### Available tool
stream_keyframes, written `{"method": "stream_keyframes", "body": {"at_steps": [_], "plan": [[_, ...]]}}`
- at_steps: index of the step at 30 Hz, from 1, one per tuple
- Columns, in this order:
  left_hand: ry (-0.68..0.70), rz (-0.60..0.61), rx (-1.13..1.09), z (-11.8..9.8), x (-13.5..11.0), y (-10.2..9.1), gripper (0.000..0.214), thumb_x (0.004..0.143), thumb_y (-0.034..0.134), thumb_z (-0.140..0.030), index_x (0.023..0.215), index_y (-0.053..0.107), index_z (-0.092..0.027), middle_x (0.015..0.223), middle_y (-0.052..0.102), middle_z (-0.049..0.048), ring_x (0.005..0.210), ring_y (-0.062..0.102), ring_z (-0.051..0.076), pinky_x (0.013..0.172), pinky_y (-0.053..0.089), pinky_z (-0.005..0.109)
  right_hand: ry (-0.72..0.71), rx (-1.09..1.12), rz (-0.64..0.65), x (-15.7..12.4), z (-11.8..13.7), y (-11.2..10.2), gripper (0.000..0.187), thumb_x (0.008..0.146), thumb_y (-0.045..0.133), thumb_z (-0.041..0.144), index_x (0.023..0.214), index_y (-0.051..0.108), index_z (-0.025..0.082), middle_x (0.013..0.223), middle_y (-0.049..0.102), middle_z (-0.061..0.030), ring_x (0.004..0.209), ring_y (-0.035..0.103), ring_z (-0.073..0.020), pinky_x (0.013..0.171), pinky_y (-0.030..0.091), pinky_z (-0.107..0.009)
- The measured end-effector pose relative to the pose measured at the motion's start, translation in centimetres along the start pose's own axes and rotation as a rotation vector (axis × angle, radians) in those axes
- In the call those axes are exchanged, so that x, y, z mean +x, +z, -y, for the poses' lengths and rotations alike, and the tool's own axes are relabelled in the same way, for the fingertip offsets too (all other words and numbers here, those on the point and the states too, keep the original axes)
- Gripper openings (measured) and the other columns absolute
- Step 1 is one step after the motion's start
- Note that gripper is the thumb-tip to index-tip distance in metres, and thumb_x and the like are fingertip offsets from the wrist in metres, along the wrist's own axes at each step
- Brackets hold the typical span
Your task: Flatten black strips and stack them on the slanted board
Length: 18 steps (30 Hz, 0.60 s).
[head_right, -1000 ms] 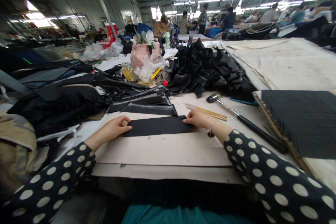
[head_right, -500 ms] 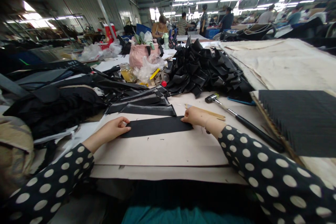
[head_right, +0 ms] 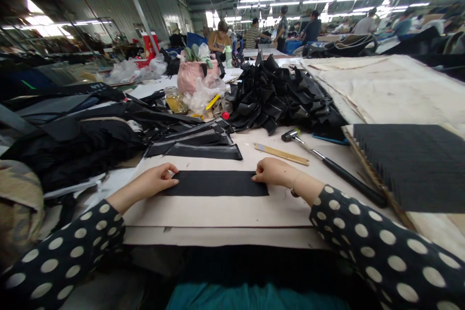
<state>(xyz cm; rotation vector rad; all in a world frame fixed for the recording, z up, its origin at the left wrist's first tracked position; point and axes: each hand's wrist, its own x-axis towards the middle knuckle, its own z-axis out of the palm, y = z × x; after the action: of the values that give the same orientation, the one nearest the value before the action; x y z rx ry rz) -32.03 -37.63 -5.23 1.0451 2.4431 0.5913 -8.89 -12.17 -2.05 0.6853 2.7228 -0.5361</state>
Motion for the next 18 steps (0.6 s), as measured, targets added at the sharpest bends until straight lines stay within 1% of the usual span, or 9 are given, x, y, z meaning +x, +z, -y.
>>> {"method": "stream_keyframes", "body": {"at_steps": [4, 8, 14, 18], "plan": [[-0.006, 0.011, -0.009, -0.23, -0.34, -0.05, 0.030, 0.061, 0.054, -0.039, 0.084, 0.049, -0.020, 0.053, 0.049, -0.0067, 0.048, 0.045, 0.012, 0.046, 0.029, 0.022, 0.003, 0.038, -0.014, -0.54, -0.31, 0.57, 0.022, 0.072, 0.055, 0.041, 0.069, 0.060, 0.019, 0.070, 0.063, -0.0033, 0.066, 0.054, -0.0166, 0.054, 0.036, -0.026], [-0.006, 0.028, 0.021, -0.46, -0.28, -0.15, 0.031, 0.061, 0.053, -0.040, 0.084, 0.048, -0.020, 0.052, 0.048, -0.0070, 0.048, 0.046, 0.012, 0.046, 0.029, 0.022, 0.012, 0.041, -0.020, -0.67, -0.25, 0.55, 0.022, 0.075, 0.051, 0.039, 0.071, 0.061, 0.019, 0.072, 0.064, -0.0039, 0.066, 0.055, -0.0166, 0.056, 0.036, -0.026], [-0.007, 0.034, 0.021, -0.63, -0.27, -0.24, 0.033, 0.060, 0.053, -0.041, 0.085, 0.047, -0.020, 0.052, 0.047, -0.0071, 0.048, 0.045, 0.012, 0.047, 0.030, 0.023, 0.005, 0.041, -0.012, -0.32, -0.61, 0.69, 0.021, 0.072, 0.054, 0.039, 0.070, 0.061, 0.019, 0.068, 0.063, -0.0029, 0.061, 0.054, -0.0152, 0.054, 0.036, -0.026], [0.001, 0.019, 0.035, -0.61, -0.35, -0.25, 0.031, 0.061, 0.053, -0.040, 0.085, 0.048, -0.020, 0.054, 0.048, -0.0066, 0.049, 0.045, 0.012, 0.048, 0.030, 0.023, 0.010, 0.004, -0.019, -0.27, -0.61, 0.69, 0.021, 0.072, 0.055, 0.040, 0.071, 0.060, 0.020, 0.069, 0.063, -0.0029, 0.063, 0.054, -0.0162, 0.053, 0.035, -0.026]]}}
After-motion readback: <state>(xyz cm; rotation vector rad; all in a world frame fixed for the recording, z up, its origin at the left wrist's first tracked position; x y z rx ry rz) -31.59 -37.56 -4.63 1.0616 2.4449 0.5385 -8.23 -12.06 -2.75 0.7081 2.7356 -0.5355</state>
